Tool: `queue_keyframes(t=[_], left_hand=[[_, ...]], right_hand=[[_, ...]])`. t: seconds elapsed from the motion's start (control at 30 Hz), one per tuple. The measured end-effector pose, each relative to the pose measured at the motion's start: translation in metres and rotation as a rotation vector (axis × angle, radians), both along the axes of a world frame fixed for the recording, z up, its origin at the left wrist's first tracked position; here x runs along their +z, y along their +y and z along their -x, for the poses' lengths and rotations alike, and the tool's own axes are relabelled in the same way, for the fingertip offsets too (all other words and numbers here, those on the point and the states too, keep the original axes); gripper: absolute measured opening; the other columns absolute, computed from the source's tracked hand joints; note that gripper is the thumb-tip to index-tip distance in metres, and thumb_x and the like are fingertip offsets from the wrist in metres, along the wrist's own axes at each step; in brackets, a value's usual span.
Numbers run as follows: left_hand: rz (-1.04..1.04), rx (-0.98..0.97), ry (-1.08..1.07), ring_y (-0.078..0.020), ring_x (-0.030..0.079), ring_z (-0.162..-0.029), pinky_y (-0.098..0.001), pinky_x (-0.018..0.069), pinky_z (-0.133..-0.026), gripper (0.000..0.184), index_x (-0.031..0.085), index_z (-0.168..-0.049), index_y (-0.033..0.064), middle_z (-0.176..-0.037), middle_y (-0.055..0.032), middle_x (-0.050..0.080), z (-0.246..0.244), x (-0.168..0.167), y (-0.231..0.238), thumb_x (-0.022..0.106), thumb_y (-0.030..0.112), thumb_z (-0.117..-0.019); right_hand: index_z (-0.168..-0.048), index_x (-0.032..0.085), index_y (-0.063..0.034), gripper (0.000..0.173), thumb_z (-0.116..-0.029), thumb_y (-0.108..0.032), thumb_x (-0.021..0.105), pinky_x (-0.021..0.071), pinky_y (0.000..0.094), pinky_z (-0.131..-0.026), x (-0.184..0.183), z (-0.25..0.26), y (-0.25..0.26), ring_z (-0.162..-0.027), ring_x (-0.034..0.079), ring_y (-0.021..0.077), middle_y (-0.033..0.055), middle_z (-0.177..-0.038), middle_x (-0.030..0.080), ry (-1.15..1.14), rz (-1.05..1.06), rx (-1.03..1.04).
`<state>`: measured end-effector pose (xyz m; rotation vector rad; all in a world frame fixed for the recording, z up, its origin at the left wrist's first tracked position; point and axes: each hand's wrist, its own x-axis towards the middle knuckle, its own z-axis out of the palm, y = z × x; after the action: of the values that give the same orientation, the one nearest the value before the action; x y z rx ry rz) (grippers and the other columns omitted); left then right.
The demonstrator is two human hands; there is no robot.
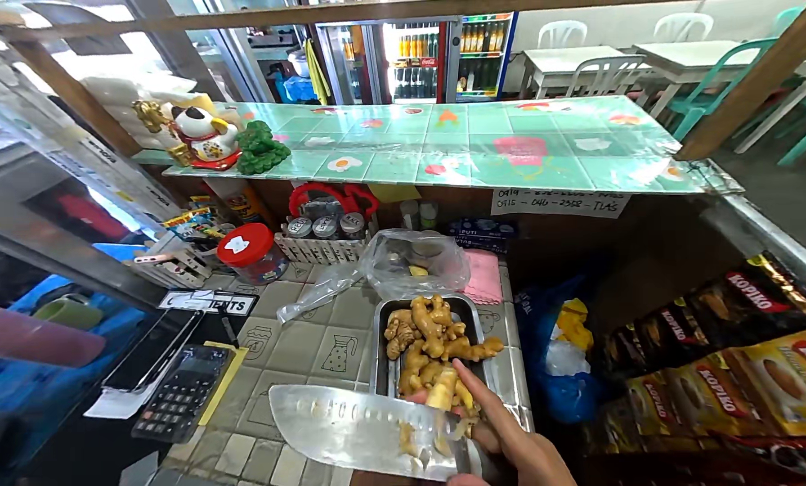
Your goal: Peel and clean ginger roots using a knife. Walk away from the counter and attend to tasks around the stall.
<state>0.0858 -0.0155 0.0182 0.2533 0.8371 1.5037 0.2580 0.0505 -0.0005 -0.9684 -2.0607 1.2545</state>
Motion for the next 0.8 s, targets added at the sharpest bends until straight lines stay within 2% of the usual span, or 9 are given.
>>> queue_keyframes(t=[0.03, 0.07, 0.23, 0.3, 0.4, 0.57, 0.67, 0.8], left_hand=[[0.03, -0.004, 0.018, -0.0229, 0.071, -0.106, -0.0372, 0.0583, -0.095, 0.028, 0.046, -0.131, -0.0027, -0.118, -0.0158, 0.069, -0.001, 0.004, 0.003, 0.035, -0.004, -0.1046], [0.056, -0.003, 0.028, -0.022, 0.071, -0.104, -0.0367, 0.0582, -0.095, 0.028, 0.044, -0.13, -0.003, -0.116, -0.0151, 0.069, -0.001, 0.006, 0.004, 0.035, -0.006, -0.1037], [0.078, 0.018, -0.037, -0.0217, 0.072, -0.101, -0.037, 0.0583, -0.096, 0.027, 0.047, -0.126, -0.004, -0.111, -0.0151, 0.07, 0.001, 0.001, 0.0, 0.043, -0.009, -0.0998], [0.078, 0.041, -0.071, -0.0221, 0.073, -0.101, -0.0383, 0.0595, -0.094, 0.028, 0.051, -0.124, -0.0035, -0.112, -0.0157, 0.071, 0.002, 0.0, -0.002, 0.049, -0.01, -0.0967], [0.09, 0.044, -0.066, -0.0223, 0.072, -0.101, -0.039, 0.0595, -0.094, 0.027, 0.051, -0.123, -0.0021, -0.112, -0.0155, 0.071, 0.003, -0.002, -0.004, 0.051, -0.009, -0.0965], [0.116, 0.08, -0.042, -0.0224, 0.074, -0.094, -0.0401, 0.0603, -0.091, 0.026, 0.051, -0.123, 0.0014, -0.104, -0.0124, 0.073, 0.003, -0.009, -0.006, 0.036, -0.007, -0.103], [0.108, 0.088, -0.046, -0.0238, 0.074, -0.095, -0.0419, 0.0599, -0.092, 0.026, 0.05, -0.123, 0.0014, -0.105, -0.0132, 0.073, 0.004, -0.011, -0.007, 0.035, -0.007, -0.1036], [0.127, 0.076, -0.046, -0.0228, 0.075, -0.092, -0.0402, 0.0607, -0.09, 0.02, 0.05, -0.115, 0.0041, -0.101, -0.0125, 0.074, 0.007, -0.012, -0.007, 0.035, -0.005, -0.1045]], right_hand=[[-0.162, 0.027, -0.0051, 0.09, -0.0947, -0.045, 0.071, 0.0542, 0.0449, -0.057, 0.0, 0.0, 0.0, -0.061, 0.06, 0.0206, 0.006, -0.079, 0.068, -0.001, -0.011, -0.01], [-0.161, 0.028, -0.0051, 0.088, -0.0951, -0.045, 0.07, 0.0524, 0.0435, -0.055, -0.001, 0.0, 0.0, -0.059, 0.057, 0.02, 0.0054, -0.077, 0.065, 0.001, -0.018, -0.016], [-0.16, 0.034, -0.0073, 0.083, -0.096, -0.046, 0.068, 0.0476, 0.0422, -0.051, -0.003, 0.001, 0.0, -0.055, 0.051, 0.0194, 0.0041, -0.07, 0.059, -0.02, -0.044, -0.045], [-0.16, 0.036, -0.0077, 0.082, -0.0957, -0.046, 0.069, 0.0469, 0.0421, -0.051, -0.004, 0.002, 0.0, -0.055, 0.051, 0.0197, 0.0044, -0.07, 0.058, -0.023, -0.06, -0.053], [-0.159, 0.038, -0.0084, 0.08, -0.0959, -0.048, 0.068, 0.0465, 0.0425, -0.05, -0.006, 0.002, 0.0, -0.055, 0.05, 0.0199, 0.0047, -0.07, 0.058, -0.043, -0.073, -0.05], [-0.159, 0.038, -0.0094, 0.079, -0.0961, -0.048, 0.068, 0.0454, 0.0413, -0.049, -0.011, 0.003, 0.002, -0.054, 0.049, 0.0197, 0.0039, -0.069, 0.057, -0.035, -0.068, -0.03], [-0.159, 0.039, -0.0103, 0.079, -0.0957, -0.048, 0.068, 0.0451, 0.0415, -0.049, -0.012, 0.004, 0.003, -0.054, 0.049, 0.0194, 0.0035, -0.069, 0.056, -0.039, -0.074, -0.021], [-0.159, 0.038, -0.0098, 0.08, -0.0958, -0.048, 0.068, 0.0446, 0.0407, -0.05, -0.015, 0.005, 0.004, -0.054, 0.048, 0.0191, 0.0031, -0.068, 0.055, -0.034, -0.067, -0.006]])
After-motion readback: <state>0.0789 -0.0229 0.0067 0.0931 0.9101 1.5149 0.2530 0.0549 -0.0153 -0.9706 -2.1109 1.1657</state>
